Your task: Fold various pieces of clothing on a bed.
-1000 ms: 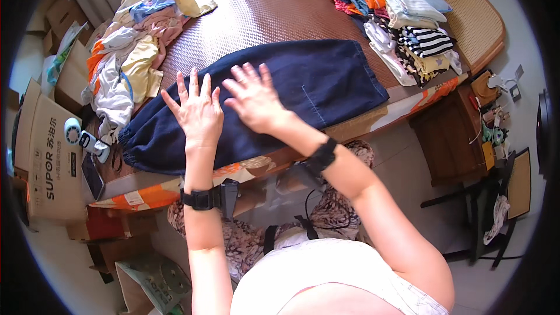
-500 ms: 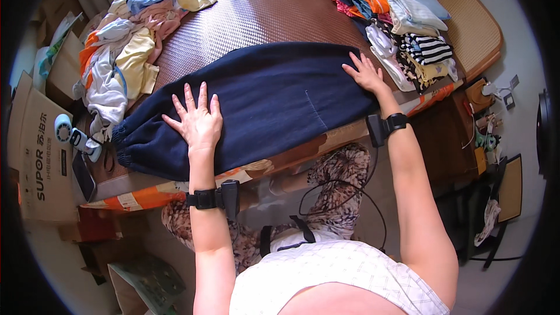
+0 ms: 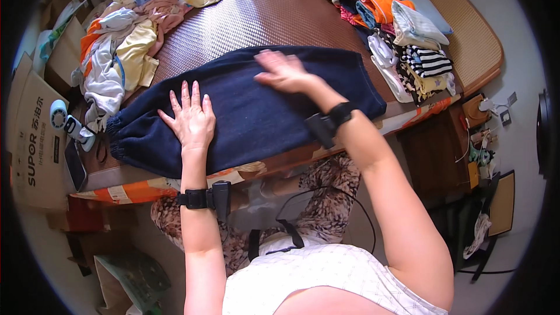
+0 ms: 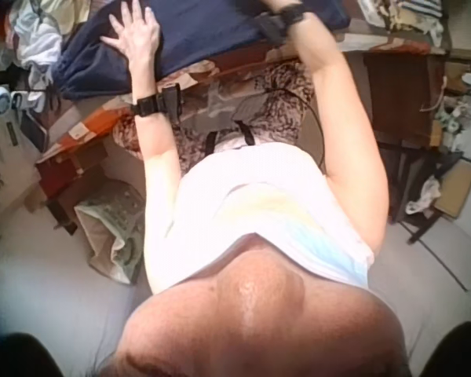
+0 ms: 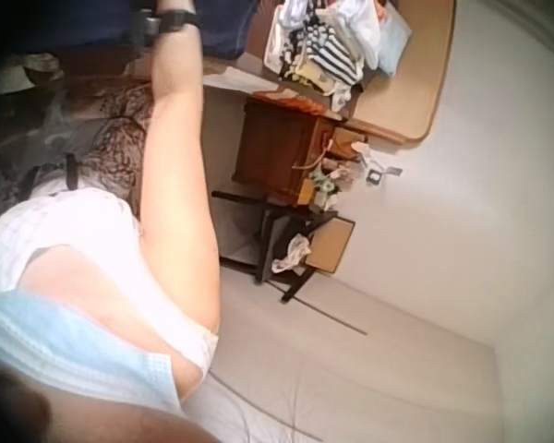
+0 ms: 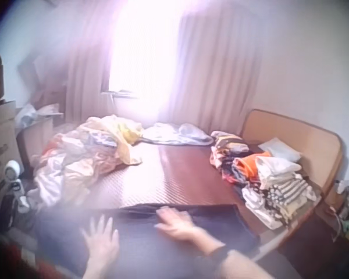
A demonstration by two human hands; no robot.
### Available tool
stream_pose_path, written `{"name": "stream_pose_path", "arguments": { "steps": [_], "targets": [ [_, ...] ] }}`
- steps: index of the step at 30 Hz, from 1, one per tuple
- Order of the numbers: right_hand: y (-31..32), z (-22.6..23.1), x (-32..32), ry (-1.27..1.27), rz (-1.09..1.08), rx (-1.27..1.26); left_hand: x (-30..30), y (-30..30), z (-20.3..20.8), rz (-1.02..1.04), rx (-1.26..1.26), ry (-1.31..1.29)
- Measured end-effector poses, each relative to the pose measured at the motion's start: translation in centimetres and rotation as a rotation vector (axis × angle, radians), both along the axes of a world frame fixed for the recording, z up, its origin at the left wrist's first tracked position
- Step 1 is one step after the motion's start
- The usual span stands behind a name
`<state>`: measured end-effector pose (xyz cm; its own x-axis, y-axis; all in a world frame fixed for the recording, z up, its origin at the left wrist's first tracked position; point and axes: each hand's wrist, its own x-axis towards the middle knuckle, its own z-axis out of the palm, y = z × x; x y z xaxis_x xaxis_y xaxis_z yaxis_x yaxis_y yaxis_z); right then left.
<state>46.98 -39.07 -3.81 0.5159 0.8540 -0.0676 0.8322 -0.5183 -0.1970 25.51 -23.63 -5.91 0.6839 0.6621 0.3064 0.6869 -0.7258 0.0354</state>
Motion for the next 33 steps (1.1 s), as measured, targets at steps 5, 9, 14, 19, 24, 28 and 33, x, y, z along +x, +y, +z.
{"name": "stream_pose_path", "arguments": {
  "steps": [5,9,14,19,24,28,33],
  "targets": [
    [-15.2,-1.8,11.5,-0.040,-0.493,-0.003,0.5,-0.6,0.3,-0.023,0.006,-0.050],
    [-15.5,0.8,9.7,-0.098,-0.743,-0.107,0.4,-0.5,0.2,-0.007,0.017,-0.055],
    [-6.3,0.4,-7.5,-0.435,-0.096,0.347,0.0,0.1,-0.5,0.025,0.063,-0.012],
    [-7.8,-1.5,-11.7,-0.429,-0.056,0.324,0.2,0.3,-0.9,0.008,0.074,-0.013],
    [-17.7,-2.2,-3.1,-0.293,-0.469,0.187,0.0,0.1,-0.3,0.016,0.058,-0.011],
    [-19.6,-2.7,-1.9,-0.222,-0.518,0.244,-0.8,0.5,0.9,-0.066,-0.049,-0.026],
    [-20.0,-3.2,-2.2,-0.296,-0.559,0.319,-6.4,0.3,6.2,-0.031,0.314,-0.562]
  ]
}}
